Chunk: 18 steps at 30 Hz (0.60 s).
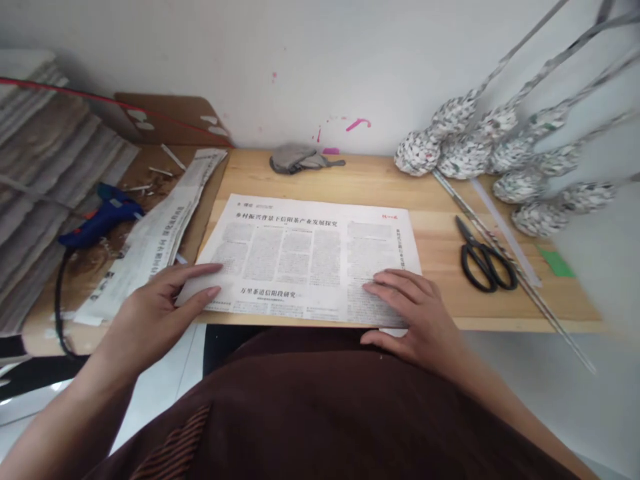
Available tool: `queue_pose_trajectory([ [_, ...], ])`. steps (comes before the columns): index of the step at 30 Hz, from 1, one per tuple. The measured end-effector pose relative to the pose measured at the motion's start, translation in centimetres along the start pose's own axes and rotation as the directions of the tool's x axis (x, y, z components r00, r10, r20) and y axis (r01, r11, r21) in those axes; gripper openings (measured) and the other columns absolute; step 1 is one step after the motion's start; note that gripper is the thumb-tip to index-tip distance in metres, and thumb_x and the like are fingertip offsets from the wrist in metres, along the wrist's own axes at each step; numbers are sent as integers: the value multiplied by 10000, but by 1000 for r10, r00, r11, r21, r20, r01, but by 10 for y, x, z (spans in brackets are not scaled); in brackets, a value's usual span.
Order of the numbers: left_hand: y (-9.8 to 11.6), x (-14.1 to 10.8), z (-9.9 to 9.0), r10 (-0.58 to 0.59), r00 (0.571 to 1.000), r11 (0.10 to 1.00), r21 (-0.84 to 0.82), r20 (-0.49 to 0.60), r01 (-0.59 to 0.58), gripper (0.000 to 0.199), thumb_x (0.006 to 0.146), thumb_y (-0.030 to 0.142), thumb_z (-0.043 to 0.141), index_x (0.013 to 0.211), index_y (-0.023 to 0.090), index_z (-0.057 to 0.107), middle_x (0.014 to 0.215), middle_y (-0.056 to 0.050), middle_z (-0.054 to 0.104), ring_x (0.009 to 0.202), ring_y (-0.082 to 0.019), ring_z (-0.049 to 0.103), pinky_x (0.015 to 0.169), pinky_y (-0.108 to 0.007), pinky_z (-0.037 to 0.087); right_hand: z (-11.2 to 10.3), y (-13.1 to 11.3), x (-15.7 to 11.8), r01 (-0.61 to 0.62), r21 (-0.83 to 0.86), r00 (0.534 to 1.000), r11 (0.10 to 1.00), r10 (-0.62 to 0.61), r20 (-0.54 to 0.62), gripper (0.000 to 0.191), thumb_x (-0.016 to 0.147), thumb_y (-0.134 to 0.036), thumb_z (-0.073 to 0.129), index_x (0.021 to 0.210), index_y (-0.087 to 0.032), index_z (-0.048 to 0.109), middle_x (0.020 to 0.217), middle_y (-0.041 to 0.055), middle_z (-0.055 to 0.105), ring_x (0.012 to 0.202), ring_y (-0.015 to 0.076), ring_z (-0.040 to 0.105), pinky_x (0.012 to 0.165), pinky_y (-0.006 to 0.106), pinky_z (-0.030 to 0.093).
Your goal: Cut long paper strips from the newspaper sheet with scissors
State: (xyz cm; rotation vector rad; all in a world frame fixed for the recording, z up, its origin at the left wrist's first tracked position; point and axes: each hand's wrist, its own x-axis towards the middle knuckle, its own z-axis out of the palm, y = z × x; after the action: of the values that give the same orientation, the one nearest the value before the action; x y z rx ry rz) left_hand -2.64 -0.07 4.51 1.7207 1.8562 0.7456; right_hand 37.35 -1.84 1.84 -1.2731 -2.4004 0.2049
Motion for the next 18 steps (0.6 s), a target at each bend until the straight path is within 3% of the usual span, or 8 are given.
queue_pose_trajectory([
  [4,-5,-22,16,198,975,944,289,-102,-161,458,885,520,656,1317,369,639,1515,-89,482,1345,-416,521,1022,-630,537,3,0,-2,1,-54,999,999,2,46,678,828,-613,746,1357,-223,581,1350,125,649,1259,359,544,1036,517,404],
  [7,-2,-31,28,472,880,812,417,-55,-409,545,853,488,741,1354,327,599,1550,-118,462,1414,-444,433,1131,-705,373,4,-1,-5,-24,-63,999,998,26,43,586,866,-531,744,1349,-238,587,1352,111,654,1273,346,539,1051,501,391],
  [10,2,-31,38,615,776,710,330,139,-622,639,864,470,742,1435,295,516,1452,-122,581,1379,-376,497,1123,-608,416,6,-3,-7,-33,-66,999,997,34,23,538,881,-505,735,1333,-246,603,1341,107,662,1273,342,545,1058,497,390],
  [12,5,-28,45,660,723,676,256,207,-691,610,904,410,712,1454,268,490,1413,-123,612,1323,-323,557,1098,-527,456,7,-5,-7,-34,-71,999,997,35,16,518,891,-496,725,1328,-243,610,1335,109,665,1263,342,553,1055,502,392],
  [16,15,-22,58,695,688,651,223,209,-725,495,930,326,687,1394,219,553,1352,-134,638,1255,-294,587,1063,-469,477,3,-11,-6,-47,-49,999,998,48,19,533,915,-574,660,1314,-223,626,1316,125,670,1250,350,558,1051,514,394],
  [18,19,-21,63,699,680,647,209,220,-733,473,929,336,685,1368,196,579,1344,-148,630,1237,-295,585,1052,-466,483,-2,-15,-6,-53,12,998,999,52,46,696,869,-725,604,1338,-212,611,1350,144,641,1293,369,528,1074,535,382],
])
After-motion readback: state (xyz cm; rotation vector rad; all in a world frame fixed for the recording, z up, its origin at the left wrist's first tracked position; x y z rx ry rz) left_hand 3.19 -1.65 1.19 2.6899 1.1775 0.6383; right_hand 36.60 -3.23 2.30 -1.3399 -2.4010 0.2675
